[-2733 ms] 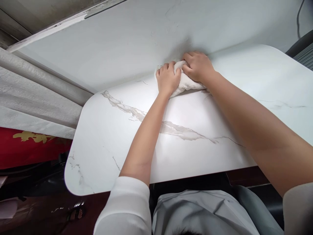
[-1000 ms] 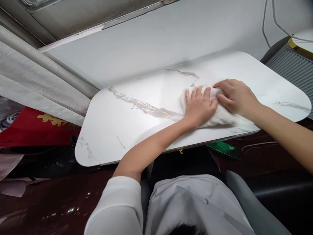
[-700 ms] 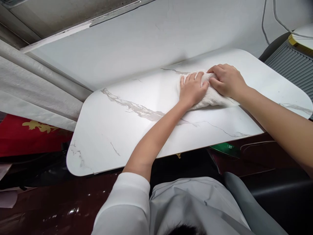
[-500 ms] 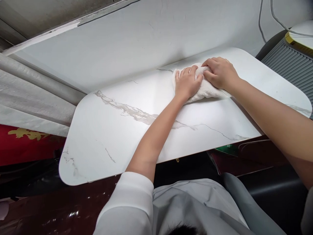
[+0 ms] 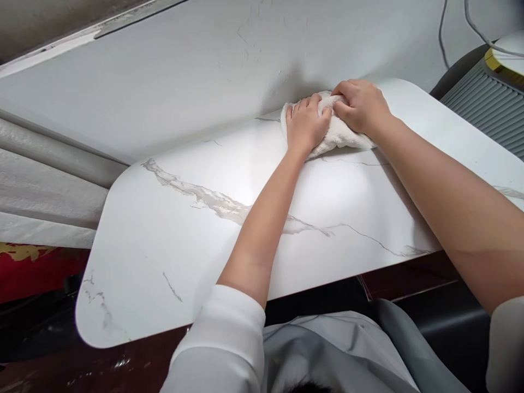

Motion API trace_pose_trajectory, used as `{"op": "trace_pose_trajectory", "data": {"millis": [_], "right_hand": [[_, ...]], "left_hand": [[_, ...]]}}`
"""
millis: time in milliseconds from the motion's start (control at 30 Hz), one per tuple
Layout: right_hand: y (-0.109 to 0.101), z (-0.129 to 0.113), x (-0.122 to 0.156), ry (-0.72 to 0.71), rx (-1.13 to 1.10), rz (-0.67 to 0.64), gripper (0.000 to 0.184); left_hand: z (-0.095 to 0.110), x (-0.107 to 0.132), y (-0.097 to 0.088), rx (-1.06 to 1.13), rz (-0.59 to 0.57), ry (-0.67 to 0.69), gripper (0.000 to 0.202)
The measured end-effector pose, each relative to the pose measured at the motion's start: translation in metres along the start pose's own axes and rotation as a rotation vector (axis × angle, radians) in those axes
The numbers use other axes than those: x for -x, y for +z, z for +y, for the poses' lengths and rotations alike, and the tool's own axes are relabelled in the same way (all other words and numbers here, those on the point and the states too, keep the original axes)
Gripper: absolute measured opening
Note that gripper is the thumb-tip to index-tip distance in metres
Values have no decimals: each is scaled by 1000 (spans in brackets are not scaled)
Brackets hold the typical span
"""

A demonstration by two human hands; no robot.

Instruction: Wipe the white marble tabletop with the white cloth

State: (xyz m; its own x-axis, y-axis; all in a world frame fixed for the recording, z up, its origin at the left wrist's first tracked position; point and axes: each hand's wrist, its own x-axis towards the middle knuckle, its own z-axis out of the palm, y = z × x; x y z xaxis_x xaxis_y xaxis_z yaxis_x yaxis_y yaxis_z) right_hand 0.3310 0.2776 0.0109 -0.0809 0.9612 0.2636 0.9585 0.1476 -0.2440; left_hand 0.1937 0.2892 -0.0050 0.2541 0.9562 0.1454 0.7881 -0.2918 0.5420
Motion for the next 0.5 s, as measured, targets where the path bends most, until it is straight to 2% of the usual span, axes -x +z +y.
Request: {"op": "trace_pose_trajectory", "data": {"millis": [133,233,400,500], "right_hand": [[2,0,-13,29,20,-19,22],[5,2,-22,61,36,-34,19],[10,7,-33,16,9,13,26],[12,9,-38,27,9,15,24]], "left_hand": [[-2,-10,-1,-57,24,6,55],[-4,-14,-4,-104,70,15,50],[-6,-20,-6,-133,126,33,42],[-8,-24,-5,-130,147,33,38]]}}
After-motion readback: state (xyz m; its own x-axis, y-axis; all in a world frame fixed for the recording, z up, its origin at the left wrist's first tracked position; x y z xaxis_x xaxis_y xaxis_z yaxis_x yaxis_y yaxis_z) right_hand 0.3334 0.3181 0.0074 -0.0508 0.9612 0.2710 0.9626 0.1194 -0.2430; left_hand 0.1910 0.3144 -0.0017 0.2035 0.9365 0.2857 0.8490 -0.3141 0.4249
